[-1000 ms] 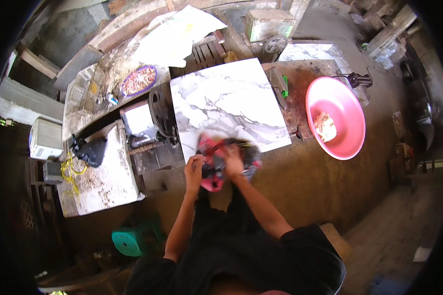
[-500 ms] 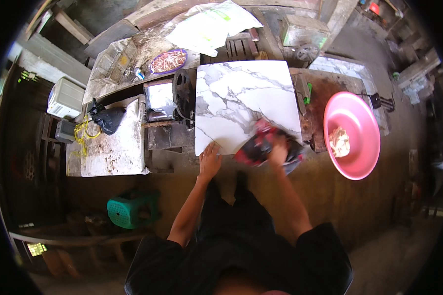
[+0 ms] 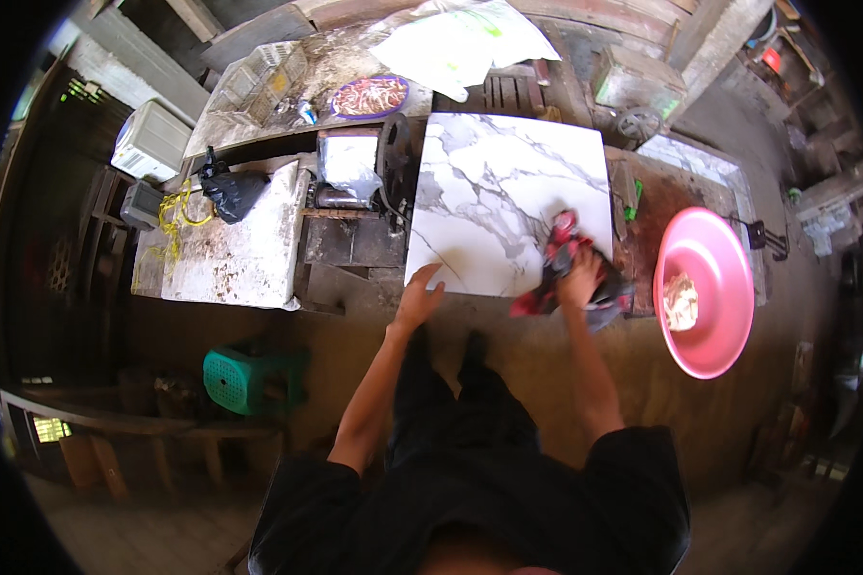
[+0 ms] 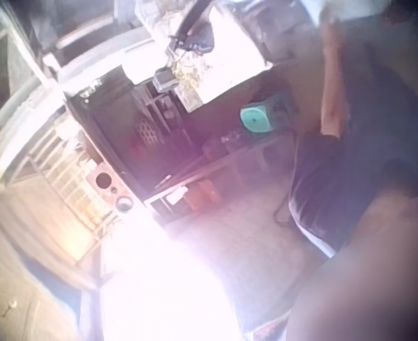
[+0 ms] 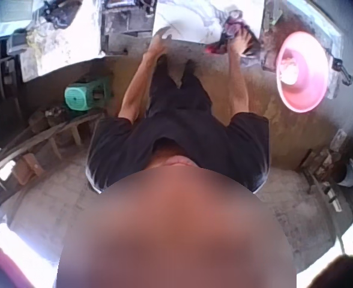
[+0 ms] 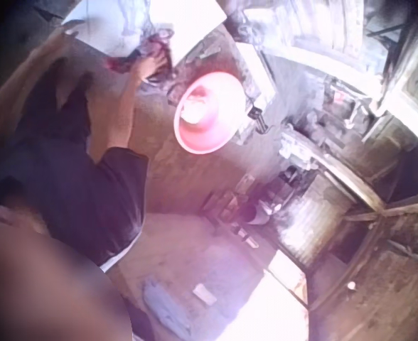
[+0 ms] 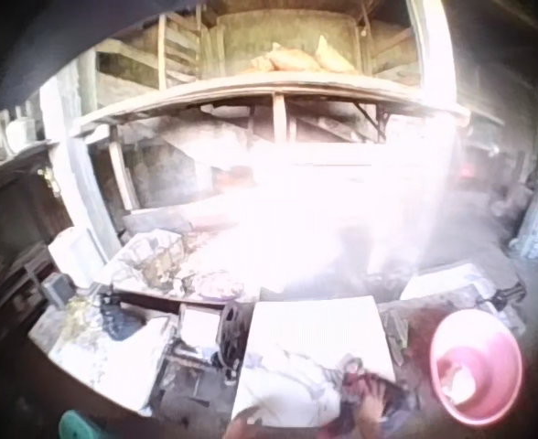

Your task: The person kneads a piece of dough on a marble surface, places it in a pink basin, and then uses a brush to apply a liquid from a small pot to the dough.

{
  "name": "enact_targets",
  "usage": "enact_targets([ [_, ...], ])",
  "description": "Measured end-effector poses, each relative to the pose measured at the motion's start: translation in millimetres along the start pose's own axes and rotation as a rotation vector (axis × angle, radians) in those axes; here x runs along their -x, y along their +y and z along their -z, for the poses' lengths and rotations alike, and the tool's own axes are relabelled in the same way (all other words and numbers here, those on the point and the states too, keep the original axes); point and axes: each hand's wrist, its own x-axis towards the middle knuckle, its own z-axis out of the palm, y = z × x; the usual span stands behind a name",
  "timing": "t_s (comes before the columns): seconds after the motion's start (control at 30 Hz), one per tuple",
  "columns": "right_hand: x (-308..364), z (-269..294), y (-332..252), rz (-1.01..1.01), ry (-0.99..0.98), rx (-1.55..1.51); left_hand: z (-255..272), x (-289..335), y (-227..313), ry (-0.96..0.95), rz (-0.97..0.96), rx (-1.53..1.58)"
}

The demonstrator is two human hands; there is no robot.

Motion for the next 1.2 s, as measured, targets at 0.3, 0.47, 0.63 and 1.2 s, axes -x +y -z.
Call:
enact_targets([
  [0.3,43.2,-19.4,-74.1,0.659,-0.227,-0.296,33.1,-1.5,-18.1,0.170,0.183,0.026],
  [0.47,-18.4,-2.7,-37.4,0.026,-0.033,-0.074,29.4,2.6,-23.3,0.148,0.113,0.115],
  [0.63,60.4,-50.5,-125.0,0.293,-0.251,-0.097,33.1,4.4,-21.3,0.023,0.186,0.156],
  [1.2,108.5,-54.5,-154.9,0.327,-0.280,-0.284,74.3,-15.9,-39.2,-0.126,0.017,0.195],
])
